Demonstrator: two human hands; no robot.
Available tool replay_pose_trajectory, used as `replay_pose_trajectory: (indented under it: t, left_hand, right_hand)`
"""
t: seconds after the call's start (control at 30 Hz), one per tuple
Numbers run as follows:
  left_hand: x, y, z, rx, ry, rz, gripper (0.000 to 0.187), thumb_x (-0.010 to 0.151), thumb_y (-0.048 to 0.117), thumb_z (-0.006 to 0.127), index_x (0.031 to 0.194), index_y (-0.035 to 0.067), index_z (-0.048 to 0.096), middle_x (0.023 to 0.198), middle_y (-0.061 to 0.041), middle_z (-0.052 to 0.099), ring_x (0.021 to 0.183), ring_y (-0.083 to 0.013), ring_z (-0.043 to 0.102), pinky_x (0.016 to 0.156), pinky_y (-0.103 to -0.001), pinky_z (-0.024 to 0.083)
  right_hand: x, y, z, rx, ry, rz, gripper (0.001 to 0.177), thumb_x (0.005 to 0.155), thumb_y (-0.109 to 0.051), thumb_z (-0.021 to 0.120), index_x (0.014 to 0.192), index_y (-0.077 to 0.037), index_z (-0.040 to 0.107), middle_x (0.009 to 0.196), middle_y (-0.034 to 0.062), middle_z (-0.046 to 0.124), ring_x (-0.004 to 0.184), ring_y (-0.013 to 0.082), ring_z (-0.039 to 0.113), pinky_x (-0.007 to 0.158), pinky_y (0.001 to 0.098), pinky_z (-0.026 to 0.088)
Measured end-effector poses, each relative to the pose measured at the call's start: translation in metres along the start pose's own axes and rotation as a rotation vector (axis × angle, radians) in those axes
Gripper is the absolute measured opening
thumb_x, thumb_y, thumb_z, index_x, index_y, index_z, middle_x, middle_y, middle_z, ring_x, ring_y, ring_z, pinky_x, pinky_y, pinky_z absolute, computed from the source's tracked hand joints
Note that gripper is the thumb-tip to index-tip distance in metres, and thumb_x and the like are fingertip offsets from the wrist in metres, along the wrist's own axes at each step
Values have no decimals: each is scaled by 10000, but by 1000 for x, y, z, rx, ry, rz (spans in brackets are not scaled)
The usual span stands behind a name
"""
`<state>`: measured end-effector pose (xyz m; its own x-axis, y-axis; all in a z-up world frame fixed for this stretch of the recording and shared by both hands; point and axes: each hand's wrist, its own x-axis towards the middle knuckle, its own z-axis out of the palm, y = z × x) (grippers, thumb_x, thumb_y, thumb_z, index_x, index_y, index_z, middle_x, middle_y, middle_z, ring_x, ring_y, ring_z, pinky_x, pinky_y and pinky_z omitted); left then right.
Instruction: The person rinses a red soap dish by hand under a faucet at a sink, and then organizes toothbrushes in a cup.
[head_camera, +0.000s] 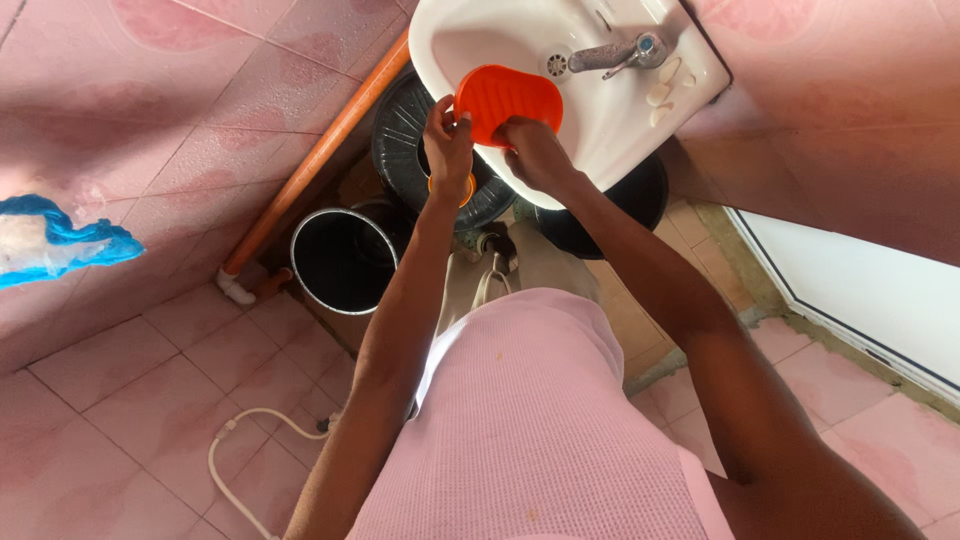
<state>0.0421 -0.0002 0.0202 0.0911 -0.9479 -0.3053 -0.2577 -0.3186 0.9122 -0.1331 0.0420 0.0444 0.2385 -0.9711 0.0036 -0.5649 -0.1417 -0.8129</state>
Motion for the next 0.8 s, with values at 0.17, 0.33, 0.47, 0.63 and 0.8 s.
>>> replay_pose_trajectory:
  t: [0.17, 0.33, 0.47, 0.63, 0.8]
  left_hand:
    - [-1, 5, -3, -111, -33, -122, 383, 997, 168, 617, 1348, 15, 594, 1030, -92, 651, 838, -129, 658, 659, -271, 589]
    - [-4, 4, -2, -93, -86, -145, 360, 1006, 169, 613, 1334, 20, 597, 1076, -80, 658, 897, -144, 691, 704, -271, 624]
    - [-5, -1, -2, -155, -85, -151, 373, 1003, 175, 603, 1339, 13, 593, 1088, -91, 651, 919, -157, 705, 714, -282, 649]
    - [-6, -3, -1, -124, -117, -140, 388, 991, 163, 624, 1342, 5, 584, 1094, -99, 658, 902, -165, 704, 689, -295, 630]
    - [-9, -4, -1, -153, -108, -158, 381, 987, 153, 627, 1335, 4, 586, 1151, -120, 621, 935, -181, 690, 716, -311, 650]
  right_hand:
    - [2, -14, -12, 64, -38, -118, 276, 799, 2, 727, 1072, 38, 705, 987, 196, 682, 944, 403, 663, 805, 482, 527]
    - [7, -11, -3, -1, -77, -56, 239, 792, 33, 706, 1031, 25, 713, 989, 186, 687, 941, 384, 673, 807, 471, 532]
    - [8, -10, -2, -57, -132, -1, 214, 792, 51, 685, 1001, 18, 719, 1024, 180, 697, 989, 384, 676, 842, 469, 541]
    - [8, -9, 3, -109, -180, 58, 310, 749, 93, 650, 1034, 9, 737, 1058, 211, 678, 982, 405, 662, 825, 489, 533]
    - [6, -2, 6, -187, -236, 128, 269, 783, 104, 630, 1020, 22, 729, 1047, 219, 678, 1013, 407, 663, 860, 491, 529]
